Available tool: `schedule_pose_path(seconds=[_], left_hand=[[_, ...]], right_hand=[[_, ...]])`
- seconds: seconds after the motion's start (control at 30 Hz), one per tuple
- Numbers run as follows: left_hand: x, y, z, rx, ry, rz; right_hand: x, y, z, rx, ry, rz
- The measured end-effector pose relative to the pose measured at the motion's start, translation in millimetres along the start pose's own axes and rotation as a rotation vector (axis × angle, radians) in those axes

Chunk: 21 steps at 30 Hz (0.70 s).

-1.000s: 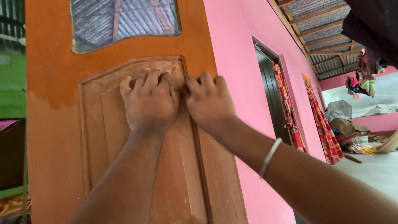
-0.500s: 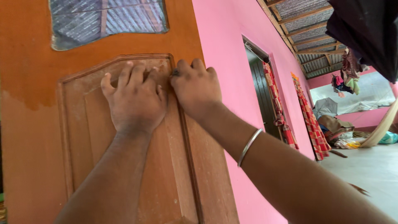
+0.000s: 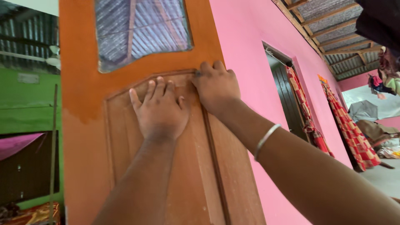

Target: The person sands the wooden frame of a door using a small piece of sandpaper, moving it along the edges and recessed panels.

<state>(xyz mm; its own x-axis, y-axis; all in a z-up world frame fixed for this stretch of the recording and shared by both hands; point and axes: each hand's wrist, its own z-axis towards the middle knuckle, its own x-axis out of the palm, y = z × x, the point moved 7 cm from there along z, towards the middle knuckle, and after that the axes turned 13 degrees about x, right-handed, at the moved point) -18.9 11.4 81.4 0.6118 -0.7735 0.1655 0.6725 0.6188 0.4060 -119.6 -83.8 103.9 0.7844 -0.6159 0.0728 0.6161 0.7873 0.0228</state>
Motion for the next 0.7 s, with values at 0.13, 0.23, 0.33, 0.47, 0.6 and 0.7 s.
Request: schedule_pose_path(seconds=[0.13, 0.23, 0.33, 0.47, 0.6, 0.7], left_hand=[[-8, 23, 4, 0.154, 0.158, -0.066], [-25, 52, -15, 0.231, 0.233, 0.177], [-49, 79, -41, 0.13, 0.025, 0.192], [-35, 85, -47, 0.105, 0.043, 0.15], [-37, 88, -48, 0.096, 0.056, 0.174], [-38, 87, -47, 0.08, 0.086, 0.174]], right_hand=[[0, -9, 6, 0.029, 0.068, 0.124], [1, 1, 18, 0.038, -0.05, 0.159], [7, 6, 22, 0.104, -0.096, 0.153], [9, 26, 20, 0.091, -0.101, 0.242], [11, 108, 21, 0.066, -0.055, 0.32], [6, 116, 21, 0.055, -0.044, 0.363]])
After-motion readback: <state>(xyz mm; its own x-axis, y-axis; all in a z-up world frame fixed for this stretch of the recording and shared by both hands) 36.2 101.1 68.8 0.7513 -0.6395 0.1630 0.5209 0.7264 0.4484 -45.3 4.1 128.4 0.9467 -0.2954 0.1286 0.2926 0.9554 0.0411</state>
